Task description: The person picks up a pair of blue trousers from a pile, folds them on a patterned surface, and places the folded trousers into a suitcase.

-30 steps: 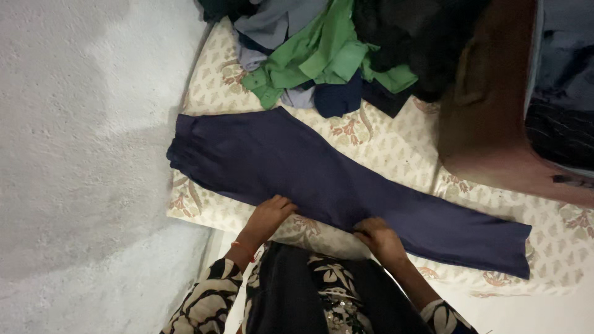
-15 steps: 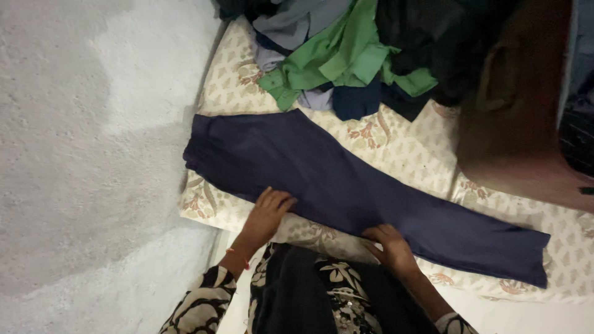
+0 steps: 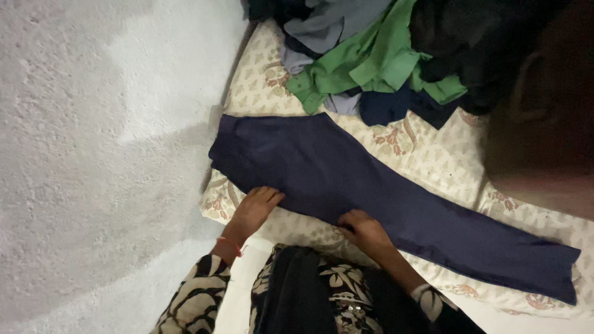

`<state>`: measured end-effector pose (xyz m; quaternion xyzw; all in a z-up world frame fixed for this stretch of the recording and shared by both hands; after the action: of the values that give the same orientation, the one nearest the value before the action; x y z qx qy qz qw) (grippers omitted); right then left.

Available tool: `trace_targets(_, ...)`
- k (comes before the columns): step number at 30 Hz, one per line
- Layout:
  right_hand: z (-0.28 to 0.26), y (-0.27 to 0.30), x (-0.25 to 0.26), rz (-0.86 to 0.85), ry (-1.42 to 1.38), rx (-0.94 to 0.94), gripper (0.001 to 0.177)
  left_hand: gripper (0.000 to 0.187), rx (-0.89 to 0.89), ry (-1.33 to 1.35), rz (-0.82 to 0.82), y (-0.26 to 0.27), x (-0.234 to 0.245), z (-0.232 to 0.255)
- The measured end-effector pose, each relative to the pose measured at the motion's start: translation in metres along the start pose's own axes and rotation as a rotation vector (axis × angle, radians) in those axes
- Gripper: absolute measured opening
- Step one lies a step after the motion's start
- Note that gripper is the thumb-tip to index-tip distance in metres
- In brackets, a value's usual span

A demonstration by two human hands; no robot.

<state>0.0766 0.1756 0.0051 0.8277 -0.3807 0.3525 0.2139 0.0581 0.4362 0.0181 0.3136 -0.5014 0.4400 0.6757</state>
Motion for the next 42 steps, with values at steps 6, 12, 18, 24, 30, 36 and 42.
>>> trace_targets(6,0.001,0.003,-0.01,-0.015,-0.014,-0.148,0.023,0.038,0.131,0.141,-0.136,0.005,-0.01,-0.021)
trace_targets(12,-0.024,-0.013,-0.013,0.049,0.038,-0.085,0.035,0.072,0.145,0.042,-0.002,0.003,0.032,-0.027)
trace_targets(18,-0.018,-0.016,-0.03,-0.054,-0.022,-0.22,0.029,0.063,0.186,0.252,0.019,0.029,0.028,-0.061)
trace_targets(24,-0.024,-0.01,-0.02,0.109,-0.063,-0.161,0.032,0.054,0.174,0.092,0.179,0.011,0.022,-0.058)
trace_targets(30,-0.004,0.034,-0.001,0.36,-0.169,-0.28,0.029,0.063,0.237,-0.108,0.095,0.006,0.002,-0.052)
trace_targets(36,0.065,0.112,0.023,0.677,-0.149,-0.472,0.024,0.06,0.399,-0.052,0.086,-0.007,-0.007,-0.034)
trace_targets(42,0.13,0.189,0.058,0.847,-0.252,-0.687,0.023,0.061,0.16,0.186,-0.012,-0.055,-0.04,0.071)
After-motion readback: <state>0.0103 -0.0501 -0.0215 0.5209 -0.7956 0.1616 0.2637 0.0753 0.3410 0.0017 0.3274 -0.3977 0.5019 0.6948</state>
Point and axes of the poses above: each hand's wrist, its own y-axis away from the middle knuckle, its own x-axis out of the back of the hand, z = x × y, the point moved 8 cm from there along -y, towards the middle knuckle, and after that the axes turned 1 degree about -z, right-handed, at the moved point
